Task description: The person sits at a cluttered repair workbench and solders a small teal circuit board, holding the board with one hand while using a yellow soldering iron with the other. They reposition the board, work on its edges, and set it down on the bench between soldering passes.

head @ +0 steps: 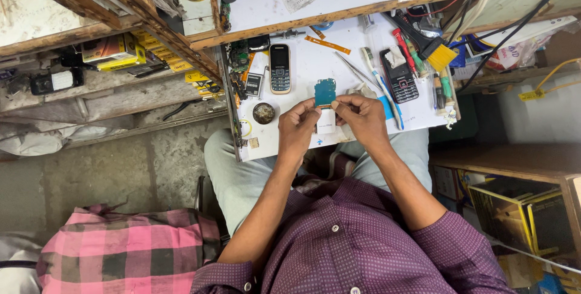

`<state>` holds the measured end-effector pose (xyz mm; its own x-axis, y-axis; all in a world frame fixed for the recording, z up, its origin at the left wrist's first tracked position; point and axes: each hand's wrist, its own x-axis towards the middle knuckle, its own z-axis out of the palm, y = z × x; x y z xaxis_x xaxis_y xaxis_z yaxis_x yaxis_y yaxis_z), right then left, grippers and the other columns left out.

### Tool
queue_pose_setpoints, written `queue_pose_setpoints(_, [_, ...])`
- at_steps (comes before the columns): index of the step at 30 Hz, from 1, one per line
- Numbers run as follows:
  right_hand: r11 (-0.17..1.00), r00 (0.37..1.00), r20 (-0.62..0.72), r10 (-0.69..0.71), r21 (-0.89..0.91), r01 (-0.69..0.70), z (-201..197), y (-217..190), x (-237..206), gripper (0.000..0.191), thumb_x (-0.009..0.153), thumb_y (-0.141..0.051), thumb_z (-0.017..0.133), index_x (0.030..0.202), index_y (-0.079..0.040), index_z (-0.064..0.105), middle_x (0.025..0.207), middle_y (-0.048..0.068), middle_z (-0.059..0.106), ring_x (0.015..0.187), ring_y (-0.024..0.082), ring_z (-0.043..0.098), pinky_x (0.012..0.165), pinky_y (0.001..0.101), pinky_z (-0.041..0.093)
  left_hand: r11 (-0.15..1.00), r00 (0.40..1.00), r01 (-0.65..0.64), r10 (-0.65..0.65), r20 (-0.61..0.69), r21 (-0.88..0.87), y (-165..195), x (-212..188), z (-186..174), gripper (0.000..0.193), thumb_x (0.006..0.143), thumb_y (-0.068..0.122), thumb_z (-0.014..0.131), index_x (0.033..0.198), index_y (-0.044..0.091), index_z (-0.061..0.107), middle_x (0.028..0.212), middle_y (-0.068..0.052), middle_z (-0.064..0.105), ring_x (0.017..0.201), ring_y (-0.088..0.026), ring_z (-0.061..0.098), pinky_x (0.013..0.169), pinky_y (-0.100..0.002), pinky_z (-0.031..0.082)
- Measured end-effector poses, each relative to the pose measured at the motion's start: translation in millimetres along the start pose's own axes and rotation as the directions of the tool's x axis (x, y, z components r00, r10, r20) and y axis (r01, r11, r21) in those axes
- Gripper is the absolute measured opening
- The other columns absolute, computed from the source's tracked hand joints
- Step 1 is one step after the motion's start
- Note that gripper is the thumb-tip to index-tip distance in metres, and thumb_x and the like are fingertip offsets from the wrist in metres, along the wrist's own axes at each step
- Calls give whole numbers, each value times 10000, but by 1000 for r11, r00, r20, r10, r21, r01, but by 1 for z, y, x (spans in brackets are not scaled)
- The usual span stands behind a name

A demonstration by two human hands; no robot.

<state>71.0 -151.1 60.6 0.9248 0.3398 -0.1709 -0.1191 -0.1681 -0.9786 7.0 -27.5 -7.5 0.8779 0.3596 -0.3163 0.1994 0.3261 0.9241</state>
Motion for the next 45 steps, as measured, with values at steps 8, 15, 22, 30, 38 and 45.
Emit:
queue_pose_setpoints(8, [1000, 1000, 0, -4, 5, 4, 0, -1, -1, 197, 941, -100, 730, 1070, 44, 765, 799, 53, 733, 658, 71, 659, 607, 214, 559, 1000, 1000, -11, 11, 1, 23, -1, -1, -1, 318, 963, 84, 664, 1248, -48, 708, 824, 45, 655, 656, 3, 478, 556, -186, 409])
queue_pose_setpoints(15, [1000, 1000, 3, -8, 5, 8, 0, -2, -2, 195, 943, -99, 730, 1069, 44, 768, 797, 56, 730, 654, 72, 659, 605, 212, 555, 1000, 1000, 0, 0, -3, 18, 0, -1, -1, 330, 959, 80, 664, 1257, -57, 696, 774, 65, 607, 644, 4, 461, 555, -186, 405])
queue_pose_setpoints(22, [1000, 1000, -3, -4, 9, 4, 0, -1, -1, 194, 940, -100, 734, 1066, 44, 765, 797, 52, 729, 656, 70, 658, 606, 211, 554, 999, 1000, -19, 19, -4, 32, -1, -2, -1, 337, 954, 74, 670, 1259, -66, 694, 737, 71, 568, 620, -3, 422, 539, -190, 373])
queue_pose_setpoints(30, [1000, 1000, 4, -10, 25, 10, 0, -1, -1, 192, 941, -98, 735, 1064, 46, 767, 794, 45, 726, 658, 71, 653, 604, 213, 547, 999, 999, -44, 44, -19, 3, 0, -3, 2, 306, 936, 68, 692, 1212, -61, 726, 714, 76, 576, 591, 2, 409, 509, -189, 331])
queue_pose_setpoints(38, [999, 1000, 15, -4, 40, 3, 0, -2, -1, 188, 947, -92, 726, 1070, 46, 759, 773, 35, 708, 653, 71, 651, 599, 216, 551, 995, 994, -99, 98, -55, -16, -1, -2, 10, 266, 936, 48, 718, 1177, -63, 727, 803, 2, 706, 633, 9, 499, 525, -184, 366])
queue_pose_setpoints(45, [1000, 1000, 17, -17, 23, 16, 0, -4, -2, 189, 948, -98, 726, 1067, 45, 763, 765, 40, 708, 649, 72, 647, 598, 215, 543, 995, 993, -99, 99, -59, -4, 0, -2, 11, 254, 942, 56, 713, 1164, -67, 720, 858, -29, 744, 682, -2, 566, 557, -178, 417])
